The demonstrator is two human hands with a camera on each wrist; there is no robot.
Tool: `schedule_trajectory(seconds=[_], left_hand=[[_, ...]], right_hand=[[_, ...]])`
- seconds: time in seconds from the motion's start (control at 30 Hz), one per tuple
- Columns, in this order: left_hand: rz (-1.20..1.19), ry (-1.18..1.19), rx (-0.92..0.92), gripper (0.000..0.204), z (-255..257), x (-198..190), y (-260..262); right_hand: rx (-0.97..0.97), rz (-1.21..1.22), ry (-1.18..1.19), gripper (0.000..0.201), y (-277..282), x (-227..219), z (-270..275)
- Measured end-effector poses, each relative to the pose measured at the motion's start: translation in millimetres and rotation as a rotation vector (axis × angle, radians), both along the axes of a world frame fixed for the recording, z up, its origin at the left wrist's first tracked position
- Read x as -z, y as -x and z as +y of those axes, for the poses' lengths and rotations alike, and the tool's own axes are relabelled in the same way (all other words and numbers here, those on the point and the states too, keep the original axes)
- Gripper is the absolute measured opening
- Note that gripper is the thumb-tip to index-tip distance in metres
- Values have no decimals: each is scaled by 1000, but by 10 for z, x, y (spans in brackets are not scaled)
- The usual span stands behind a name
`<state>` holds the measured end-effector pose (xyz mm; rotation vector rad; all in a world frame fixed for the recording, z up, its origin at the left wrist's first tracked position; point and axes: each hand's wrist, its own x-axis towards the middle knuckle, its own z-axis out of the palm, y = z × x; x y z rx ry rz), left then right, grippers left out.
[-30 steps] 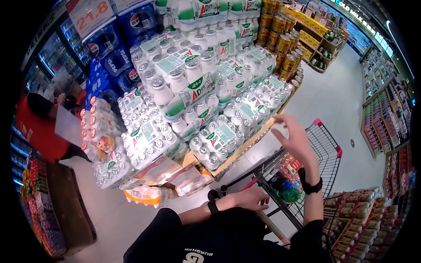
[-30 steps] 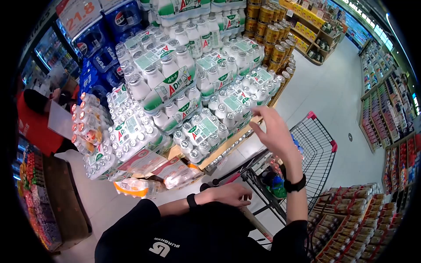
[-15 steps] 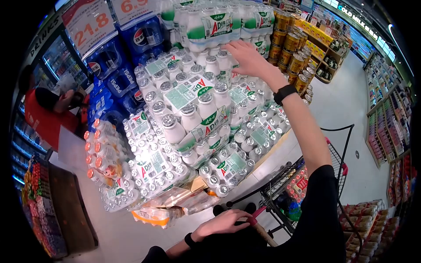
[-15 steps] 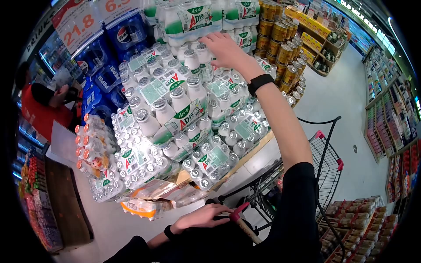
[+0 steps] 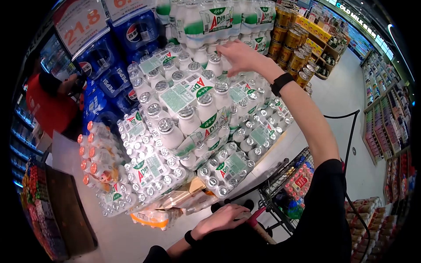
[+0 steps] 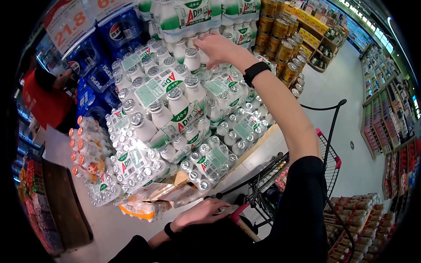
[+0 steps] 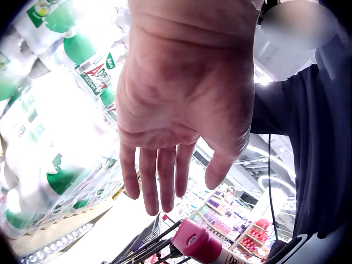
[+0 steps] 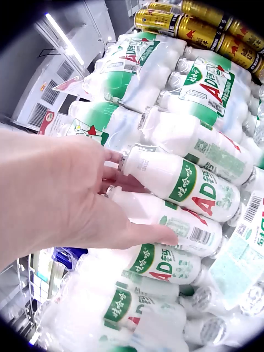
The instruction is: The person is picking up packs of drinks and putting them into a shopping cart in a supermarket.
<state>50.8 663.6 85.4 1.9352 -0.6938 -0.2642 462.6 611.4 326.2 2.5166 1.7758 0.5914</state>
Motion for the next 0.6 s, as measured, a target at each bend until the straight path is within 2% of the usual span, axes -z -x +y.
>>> schedule_trajectory(seconds=[0.17,0.27,0.37,0.47,0.53,0.57,0.6], left_hand=[[42,40,-28,32,-37,-7,-60],[60,-5,-44,31,-27,-178,-138],[49,89,-182,36,-61,-349,-231],[130,550,-350,49,-150,-610,-416],[117,788,-357,55,-215,-703,-674],[109,905,-359,58,-238,-764,-821],[178,993,-377,59,-252,-846,-973]], right_hand=[[-36,-35,-35,56,80,35,-103],[-30,-20,-18,51,129,47,-164],[-49,-43,22,52,214,51,-211],[-119,-103,27,54,231,117,-269],[-147,-103,41,55,261,141,-301],[-90,-94,47,53,314,151,-335],[-94,-92,25,54,333,170,-357]])
